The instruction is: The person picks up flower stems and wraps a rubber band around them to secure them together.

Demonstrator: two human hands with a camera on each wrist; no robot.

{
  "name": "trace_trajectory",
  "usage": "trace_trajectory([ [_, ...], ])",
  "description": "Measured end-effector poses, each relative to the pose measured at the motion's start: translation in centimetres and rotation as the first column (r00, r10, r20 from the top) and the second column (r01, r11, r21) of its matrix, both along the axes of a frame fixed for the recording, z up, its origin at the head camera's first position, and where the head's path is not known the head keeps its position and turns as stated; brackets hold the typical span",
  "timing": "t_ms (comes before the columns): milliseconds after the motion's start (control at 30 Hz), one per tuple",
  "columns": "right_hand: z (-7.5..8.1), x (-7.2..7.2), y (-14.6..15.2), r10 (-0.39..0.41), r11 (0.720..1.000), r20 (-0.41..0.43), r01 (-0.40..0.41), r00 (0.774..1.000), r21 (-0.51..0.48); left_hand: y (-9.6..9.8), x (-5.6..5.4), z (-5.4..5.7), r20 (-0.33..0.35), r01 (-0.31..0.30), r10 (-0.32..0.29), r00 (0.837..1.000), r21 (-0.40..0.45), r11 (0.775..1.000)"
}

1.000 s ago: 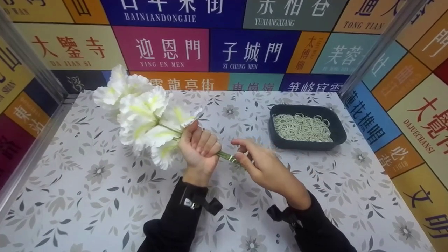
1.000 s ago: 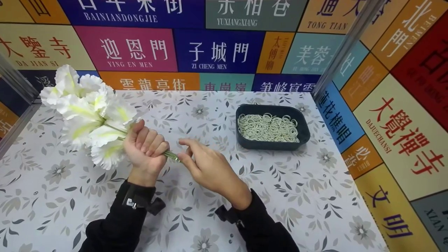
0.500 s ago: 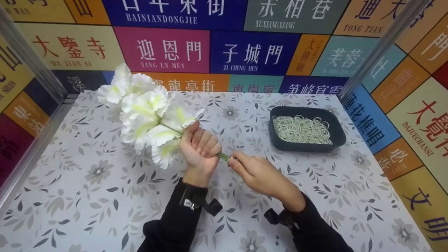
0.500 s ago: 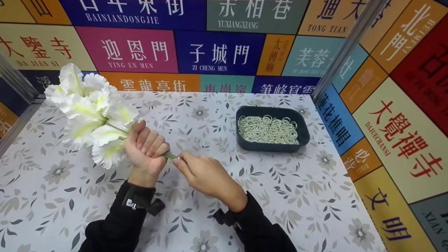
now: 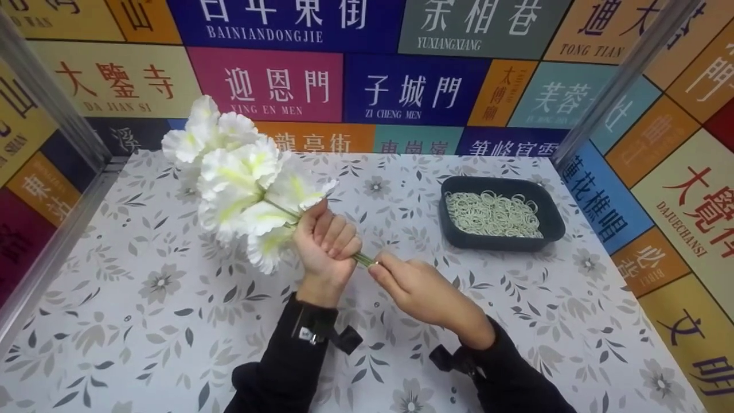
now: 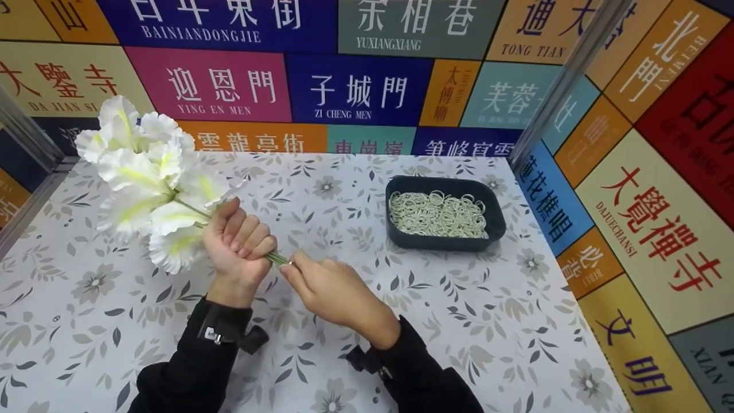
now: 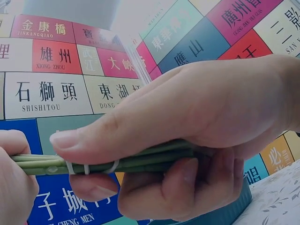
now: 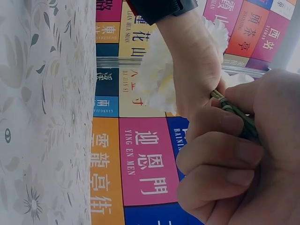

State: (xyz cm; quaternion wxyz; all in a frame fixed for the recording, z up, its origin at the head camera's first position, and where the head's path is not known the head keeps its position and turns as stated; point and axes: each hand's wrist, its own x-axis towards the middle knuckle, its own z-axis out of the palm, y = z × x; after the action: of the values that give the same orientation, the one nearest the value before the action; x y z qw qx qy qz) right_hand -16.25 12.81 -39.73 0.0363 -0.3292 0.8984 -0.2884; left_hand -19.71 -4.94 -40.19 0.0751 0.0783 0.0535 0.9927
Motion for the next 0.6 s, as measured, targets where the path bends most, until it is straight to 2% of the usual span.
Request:
trace_trajectory([
  [133, 0.0, -0.1, 0.1, 0.026, 1.000, -0.001, -0.026, 1.000, 0.014, -0.1, 0.1, 0.1, -0.012, 0.022, -0.023, 1.000, -0.077, 0.997],
  [400, 0.4, -0.2, 1.1, 0.048, 0.997, -0.076, -0.052, 0.996, -0.063, -0.1, 0.3, 0.4, 0.005, 0.035, -0.035, 0.999, -0.181, 0.983],
  [500, 0.2, 0.0, 1.2, 0.033, 0.997, -0.074, -0.038, 0.997, -0.063, 0.0, 0.3, 0.6, 0.023, 0.065, -0.062, 0.998, -0.209, 0.976],
  [600, -0.1, 0.3, 1.3, 0.036, 0.997, -0.047, -0.040, 0.998, -0.073, 0.1, 0.2, 0.6, 0.030, 0.120, -0.116, 0.993, -0.239, 0.963],
])
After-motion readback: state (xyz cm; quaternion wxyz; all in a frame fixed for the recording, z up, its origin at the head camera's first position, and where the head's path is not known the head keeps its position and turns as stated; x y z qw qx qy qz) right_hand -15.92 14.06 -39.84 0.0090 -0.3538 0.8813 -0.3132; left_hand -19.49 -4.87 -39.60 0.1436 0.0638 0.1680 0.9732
